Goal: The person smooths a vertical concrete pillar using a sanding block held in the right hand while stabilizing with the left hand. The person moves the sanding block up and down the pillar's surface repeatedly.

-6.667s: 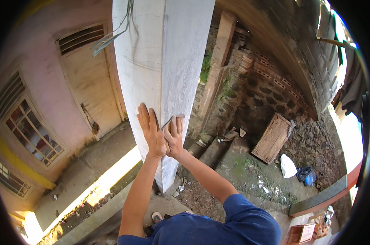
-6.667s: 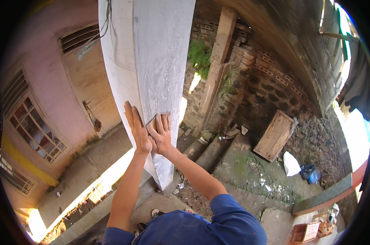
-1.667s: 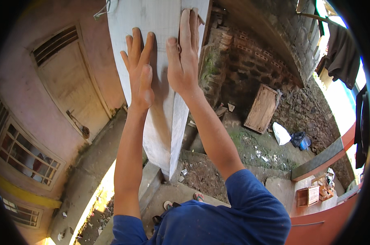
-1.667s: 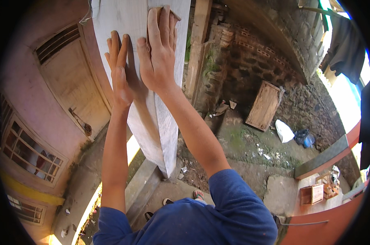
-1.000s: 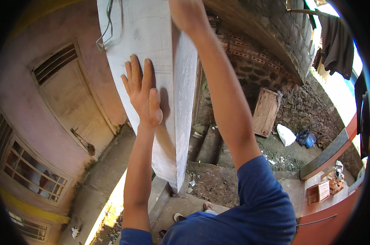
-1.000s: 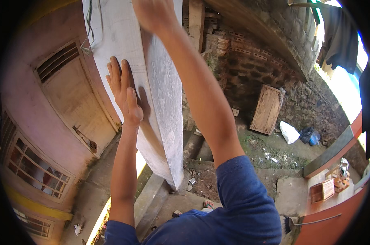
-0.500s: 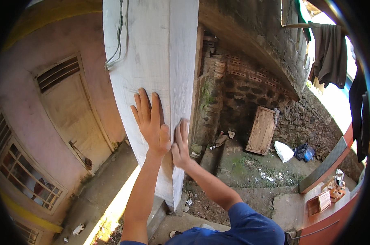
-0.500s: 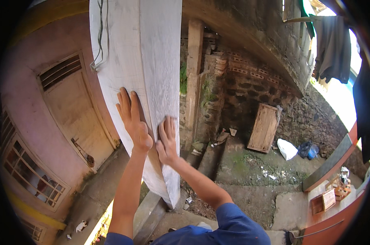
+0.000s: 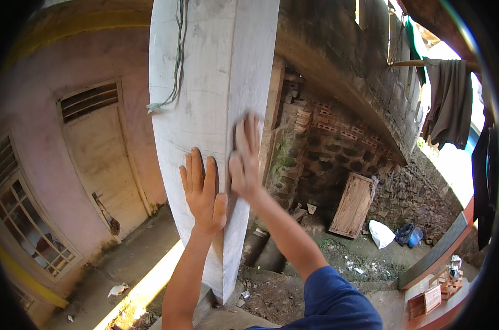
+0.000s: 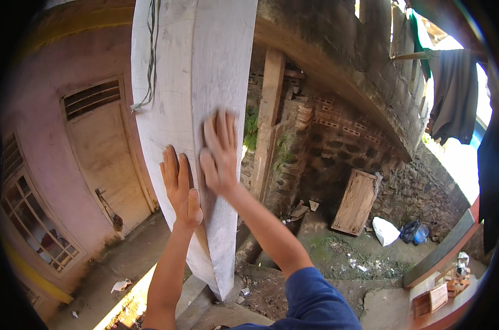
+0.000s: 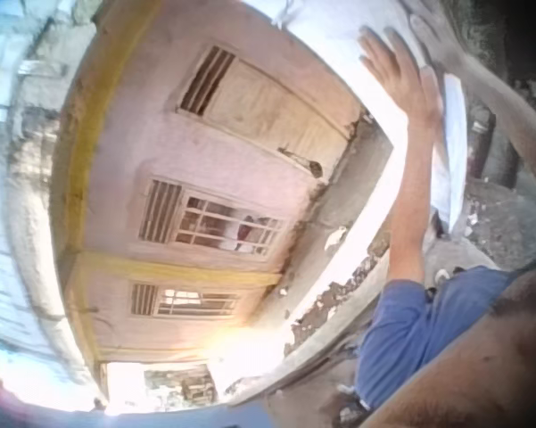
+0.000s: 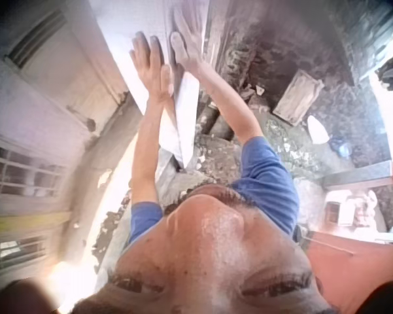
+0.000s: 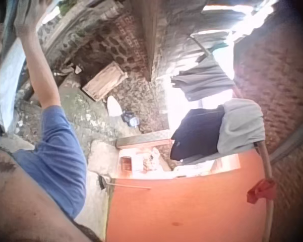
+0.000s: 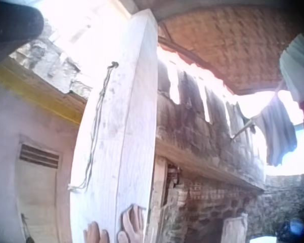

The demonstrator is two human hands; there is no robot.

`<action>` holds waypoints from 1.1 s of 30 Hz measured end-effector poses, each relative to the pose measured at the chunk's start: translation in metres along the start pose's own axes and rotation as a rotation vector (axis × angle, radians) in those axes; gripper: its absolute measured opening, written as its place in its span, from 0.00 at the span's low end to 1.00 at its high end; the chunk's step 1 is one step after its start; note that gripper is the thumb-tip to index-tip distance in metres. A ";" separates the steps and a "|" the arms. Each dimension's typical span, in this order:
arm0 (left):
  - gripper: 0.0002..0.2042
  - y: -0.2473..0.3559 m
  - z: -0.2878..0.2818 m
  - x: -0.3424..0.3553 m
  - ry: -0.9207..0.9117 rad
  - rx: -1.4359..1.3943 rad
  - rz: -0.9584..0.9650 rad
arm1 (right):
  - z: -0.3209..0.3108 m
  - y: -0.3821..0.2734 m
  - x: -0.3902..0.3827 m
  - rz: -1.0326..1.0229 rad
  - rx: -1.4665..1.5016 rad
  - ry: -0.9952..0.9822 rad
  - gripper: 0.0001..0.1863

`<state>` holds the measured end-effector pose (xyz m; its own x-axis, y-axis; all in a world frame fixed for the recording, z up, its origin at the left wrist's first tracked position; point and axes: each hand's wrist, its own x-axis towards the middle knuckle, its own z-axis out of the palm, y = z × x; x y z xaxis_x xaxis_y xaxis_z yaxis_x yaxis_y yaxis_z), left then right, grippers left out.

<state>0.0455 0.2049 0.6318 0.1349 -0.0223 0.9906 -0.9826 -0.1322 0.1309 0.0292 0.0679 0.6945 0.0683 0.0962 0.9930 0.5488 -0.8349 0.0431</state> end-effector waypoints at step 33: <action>0.37 0.019 0.018 -0.008 0.058 0.020 -0.098 | -0.016 -0.014 0.179 -0.135 0.065 0.132 0.32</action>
<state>0.0284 0.1852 0.6260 0.2218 0.0489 0.9739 -0.9622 -0.1507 0.2267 0.0206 0.0883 0.8730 -0.1172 0.1293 0.9847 0.5982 -0.7823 0.1739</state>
